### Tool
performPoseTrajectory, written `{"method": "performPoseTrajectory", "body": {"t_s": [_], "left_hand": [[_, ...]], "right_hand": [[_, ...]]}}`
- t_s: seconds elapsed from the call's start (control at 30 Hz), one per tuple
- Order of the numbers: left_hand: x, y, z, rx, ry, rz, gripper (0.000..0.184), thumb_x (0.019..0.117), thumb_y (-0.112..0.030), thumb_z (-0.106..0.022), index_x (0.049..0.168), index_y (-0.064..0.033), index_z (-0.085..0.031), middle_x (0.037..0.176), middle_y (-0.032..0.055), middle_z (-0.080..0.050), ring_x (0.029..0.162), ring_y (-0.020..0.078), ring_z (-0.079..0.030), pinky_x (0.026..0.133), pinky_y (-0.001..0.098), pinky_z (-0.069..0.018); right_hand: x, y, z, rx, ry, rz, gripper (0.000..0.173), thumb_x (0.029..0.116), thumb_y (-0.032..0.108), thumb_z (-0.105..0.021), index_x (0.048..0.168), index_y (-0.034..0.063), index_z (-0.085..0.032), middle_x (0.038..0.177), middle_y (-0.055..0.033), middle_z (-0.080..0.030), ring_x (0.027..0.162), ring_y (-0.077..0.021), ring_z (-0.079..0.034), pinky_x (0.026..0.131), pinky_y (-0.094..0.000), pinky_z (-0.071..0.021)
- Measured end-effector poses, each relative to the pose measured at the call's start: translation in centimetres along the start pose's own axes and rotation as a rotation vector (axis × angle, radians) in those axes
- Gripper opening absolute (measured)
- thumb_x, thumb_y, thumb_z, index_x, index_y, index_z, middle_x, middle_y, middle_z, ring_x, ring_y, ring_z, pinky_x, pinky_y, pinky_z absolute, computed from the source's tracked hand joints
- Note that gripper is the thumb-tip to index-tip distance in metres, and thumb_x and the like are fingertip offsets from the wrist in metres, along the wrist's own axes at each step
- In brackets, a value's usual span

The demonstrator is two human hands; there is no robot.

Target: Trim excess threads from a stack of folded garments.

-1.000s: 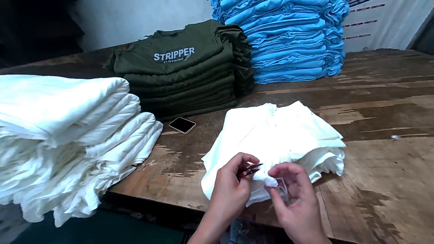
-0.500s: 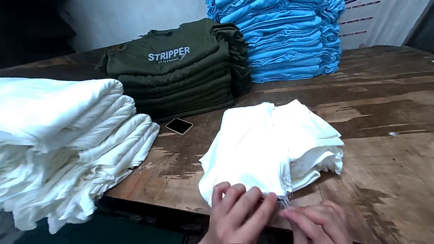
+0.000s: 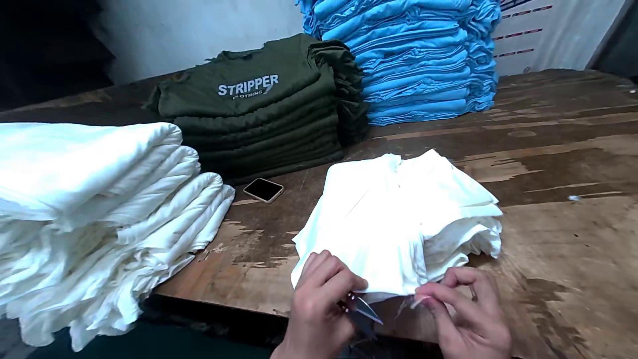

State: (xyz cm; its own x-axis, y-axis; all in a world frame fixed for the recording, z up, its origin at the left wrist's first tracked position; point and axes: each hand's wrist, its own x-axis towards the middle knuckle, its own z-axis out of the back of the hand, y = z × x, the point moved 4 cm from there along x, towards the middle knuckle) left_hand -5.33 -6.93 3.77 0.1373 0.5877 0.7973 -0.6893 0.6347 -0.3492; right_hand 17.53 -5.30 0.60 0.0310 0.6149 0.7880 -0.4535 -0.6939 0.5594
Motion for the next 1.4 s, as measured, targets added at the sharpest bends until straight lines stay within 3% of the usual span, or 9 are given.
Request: {"method": "performPoseTrajectory", "body": {"t_s": [0.2, 0.4, 0.5, 0.63, 0.87, 0.97, 1.07, 1.27, 1.4], "left_hand": [[1.0, -1.4, 0.6, 0.012, 0.197, 0.092, 0.039, 0.0988, -0.05, -0.063, 0.121, -0.0207, -0.073, 0.105, -0.0007, -0.068, 0.094, 0.0105, -0.065, 0.082, 0.0323, -0.0565], [1.5, -4.5, -1.7, 0.348, 0.091, -0.091, 0.02, 0.101, -0.03, -0.061, 0.098, -0.0192, -0.078, 0.089, -0.0023, -0.071, 0.074, 0.017, -0.06, 0.064, 0.0348, -0.0435], [1.3, -4.0, -1.4, 0.306, 0.122, -0.056, 0.026, 0.1014, -0.041, -0.06, 0.109, -0.021, -0.075, 0.095, -0.0011, -0.07, 0.08, 0.0169, -0.061, 0.069, 0.0361, -0.0445], [1.5, -1.6, -0.7, 0.143, 0.28, -0.025, 0.012, 0.0889, -0.023, -0.066, 0.098, -0.0217, -0.073, 0.085, -0.0026, -0.064, 0.079, 0.0157, -0.062, 0.071, 0.0383, -0.0486], [2.3, 1.4, 5.7, 0.146, -0.463, 0.469, 0.027, 0.0969, -0.016, -0.065, 0.12, -0.003, -0.058, 0.101, 0.003, -0.061, 0.081, 0.0045, -0.058, 0.067, 0.0201, -0.0488], [1.5, -1.3, 2.7, 0.199, -0.146, 0.329, 0.045, 0.0956, -0.032, -0.07, 0.129, -0.0016, -0.065, 0.111, 0.0167, -0.066, 0.091, 0.0209, -0.066, 0.076, 0.0376, -0.0569], [1.3, -4.0, -1.5, 0.181, 0.035, 0.119, 0.024, 0.0974, -0.032, -0.067, 0.114, -0.0188, -0.078, 0.1, 0.0036, -0.071, 0.087, 0.0183, -0.066, 0.075, 0.0383, -0.0529], [2.2, -5.9, -3.5, 0.342, 0.082, -0.076, 0.015, 0.0962, -0.02, -0.063, 0.098, -0.0202, -0.078, 0.093, -0.0033, -0.073, 0.078, 0.017, -0.061, 0.068, 0.0364, -0.0432], [2.1, -5.1, -2.4, 0.285, 0.128, -0.004, 0.019, 0.0976, -0.03, -0.063, 0.11, -0.0209, -0.075, 0.1, -0.0006, -0.071, 0.084, 0.0183, -0.063, 0.072, 0.0388, -0.0454]], "right_hand": [[0.0, -0.5, -0.2, 0.203, -0.064, -0.156, 0.006, 0.0902, 0.032, -0.079, 0.092, 0.026, -0.08, 0.099, 0.0046, -0.061, 0.096, -0.0036, -0.06, 0.084, -0.0161, -0.0513], [0.2, 0.0, 0.0, 0.288, -0.089, -0.179, 0.004, 0.0903, 0.028, -0.079, 0.092, 0.0243, -0.08, 0.101, 0.0065, -0.061, 0.097, -0.0023, -0.059, 0.085, -0.0147, -0.0508], [-0.1, -0.9, 0.7, 0.215, -0.07, -0.227, 0.004, 0.094, 0.02, -0.07, 0.093, 0.0178, -0.073, 0.103, 0.0034, -0.06, 0.099, -0.0037, -0.059, 0.085, -0.0163, -0.0516], [-0.8, -1.2, 0.4, 0.143, 0.079, -0.24, 0.036, 0.0939, 0.035, -0.061, 0.119, 0.0098, -0.065, 0.117, -0.0023, -0.062, 0.109, -0.0072, -0.058, 0.09, -0.0243, -0.049], [-1.2, 0.0, 0.2, 0.024, -0.103, -0.184, 0.011, 0.0945, 0.026, -0.073, 0.088, 0.0181, -0.076, 0.102, 0.0014, -0.064, 0.104, -0.0053, -0.061, 0.092, -0.0193, -0.0518], [-1.3, -0.4, 0.7, -0.002, -0.106, -0.196, 0.012, 0.095, 0.025, -0.071, 0.087, 0.0161, -0.074, 0.103, 0.0006, -0.064, 0.106, -0.0049, -0.06, 0.094, -0.0181, -0.05], [-1.0, -0.1, 0.4, 0.002, -0.135, -0.173, 0.012, 0.0963, 0.023, -0.069, 0.088, 0.015, -0.072, 0.105, 0.0005, -0.062, 0.108, -0.0041, -0.06, 0.093, -0.0162, -0.0502], [-0.7, 0.7, 0.2, 0.023, -0.142, -0.138, 0.013, 0.0979, 0.027, -0.067, 0.089, 0.018, -0.07, 0.105, 0.0016, -0.061, 0.109, -0.0043, -0.058, 0.096, -0.0173, -0.0482], [-1.3, -0.3, 0.7, 0.013, -0.123, -0.168, 0.015, 0.0932, 0.02, -0.064, 0.105, 0.0114, -0.066, 0.111, -0.0032, -0.063, 0.112, -0.0082, -0.059, 0.093, -0.022, -0.0498]]}}
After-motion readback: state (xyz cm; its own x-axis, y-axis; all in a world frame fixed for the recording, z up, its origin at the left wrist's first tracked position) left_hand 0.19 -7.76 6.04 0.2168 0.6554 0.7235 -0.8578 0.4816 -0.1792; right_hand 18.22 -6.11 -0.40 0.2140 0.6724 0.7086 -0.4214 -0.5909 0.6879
